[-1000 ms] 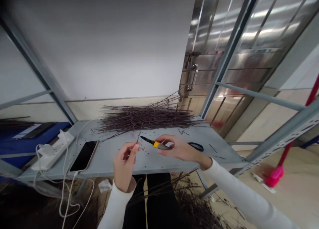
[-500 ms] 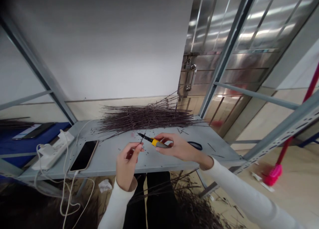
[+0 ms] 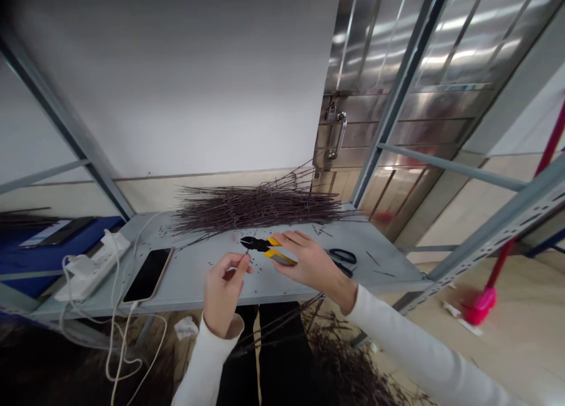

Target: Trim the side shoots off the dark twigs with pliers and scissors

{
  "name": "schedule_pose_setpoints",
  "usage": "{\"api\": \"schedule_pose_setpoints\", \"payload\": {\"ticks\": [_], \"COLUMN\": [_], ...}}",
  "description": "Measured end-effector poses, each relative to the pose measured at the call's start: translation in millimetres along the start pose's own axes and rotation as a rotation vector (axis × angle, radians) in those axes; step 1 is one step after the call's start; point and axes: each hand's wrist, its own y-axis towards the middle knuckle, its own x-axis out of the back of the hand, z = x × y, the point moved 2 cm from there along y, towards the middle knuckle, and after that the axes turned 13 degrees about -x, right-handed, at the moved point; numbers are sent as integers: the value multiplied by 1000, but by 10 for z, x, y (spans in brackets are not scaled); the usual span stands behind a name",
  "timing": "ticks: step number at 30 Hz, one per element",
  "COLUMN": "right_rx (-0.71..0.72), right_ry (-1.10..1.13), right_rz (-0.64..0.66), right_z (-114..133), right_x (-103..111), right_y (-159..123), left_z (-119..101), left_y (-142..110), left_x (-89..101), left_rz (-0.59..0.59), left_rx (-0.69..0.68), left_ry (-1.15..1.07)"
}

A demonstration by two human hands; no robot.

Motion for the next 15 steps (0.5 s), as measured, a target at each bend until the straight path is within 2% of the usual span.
{"api": "schedule_pose_setpoints", "payload": {"ticks": [4, 6, 8, 10, 11, 15], "right_rx": [137, 147, 119, 35, -28, -337], "right_ry": [-267, -344, -329, -188, -81, 343], "right_rz": [-218, -294, -321, -264, -193, 192], "right_z": [1, -2, 10, 31, 41, 39], "right_x": [-119, -167, -191, -188, -181, -128], "right_y": [-116, -153, -158, -132, -111, -43], "left_z": [-10, -28, -35, -25, -13, 35], "left_y": [-15, -21, -20, -14, -9, 11], "left_x": [-40, -61, -70, -62, -53, -12], "left_rz": [-13, -15, -21, -33, -39, -10], "left_rx": [142, 204, 212, 162, 127, 21], "left_ry": [-180, -259, -289, -269, -247, -154]}}
